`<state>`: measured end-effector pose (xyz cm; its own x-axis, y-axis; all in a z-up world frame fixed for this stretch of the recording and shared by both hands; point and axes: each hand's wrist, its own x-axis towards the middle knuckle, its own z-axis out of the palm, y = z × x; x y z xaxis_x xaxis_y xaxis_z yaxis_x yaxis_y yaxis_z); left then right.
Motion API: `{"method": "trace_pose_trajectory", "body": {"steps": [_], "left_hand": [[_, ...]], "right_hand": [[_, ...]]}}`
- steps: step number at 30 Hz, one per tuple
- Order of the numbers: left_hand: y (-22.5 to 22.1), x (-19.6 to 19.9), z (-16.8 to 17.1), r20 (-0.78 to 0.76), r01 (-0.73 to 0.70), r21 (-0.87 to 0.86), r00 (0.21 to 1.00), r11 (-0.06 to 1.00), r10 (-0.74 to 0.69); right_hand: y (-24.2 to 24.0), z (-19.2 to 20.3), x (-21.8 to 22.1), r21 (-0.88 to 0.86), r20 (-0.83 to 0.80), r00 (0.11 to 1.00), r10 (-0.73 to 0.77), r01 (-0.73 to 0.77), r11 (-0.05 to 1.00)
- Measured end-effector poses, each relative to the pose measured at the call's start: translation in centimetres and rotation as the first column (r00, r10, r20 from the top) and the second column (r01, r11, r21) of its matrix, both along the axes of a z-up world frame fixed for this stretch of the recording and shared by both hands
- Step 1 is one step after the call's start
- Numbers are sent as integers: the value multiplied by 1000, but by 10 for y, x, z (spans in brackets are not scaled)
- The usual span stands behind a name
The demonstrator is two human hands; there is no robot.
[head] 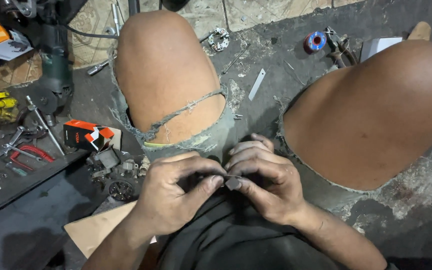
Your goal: Stripping insulation and twisting electrical wires together to create connections during a repair.
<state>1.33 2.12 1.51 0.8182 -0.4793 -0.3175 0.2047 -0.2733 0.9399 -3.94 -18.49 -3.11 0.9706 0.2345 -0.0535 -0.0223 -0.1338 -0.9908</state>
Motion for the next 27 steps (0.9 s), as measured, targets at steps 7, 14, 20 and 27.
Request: {"method": "trace_pose_trajectory", "body": {"steps": [7,14,20,27], "left_hand": [[1,5,7,129,64,116,989,991,-79],[0,8,11,197,77,196,974,978,-116],[-1,11,13,219,79,196,968,978,-122],[1,11,13,211,70,203,971,977,-114]], "right_hand": [[4,-1,-4,-109,43,999,-20,24,994],[8,-2,-6,-146,103,993,-50,65,987],[10,-1,-4,-129,121,992,-47,62,990],[11,-2,-6,-156,151,988,-22,45,987]]}}
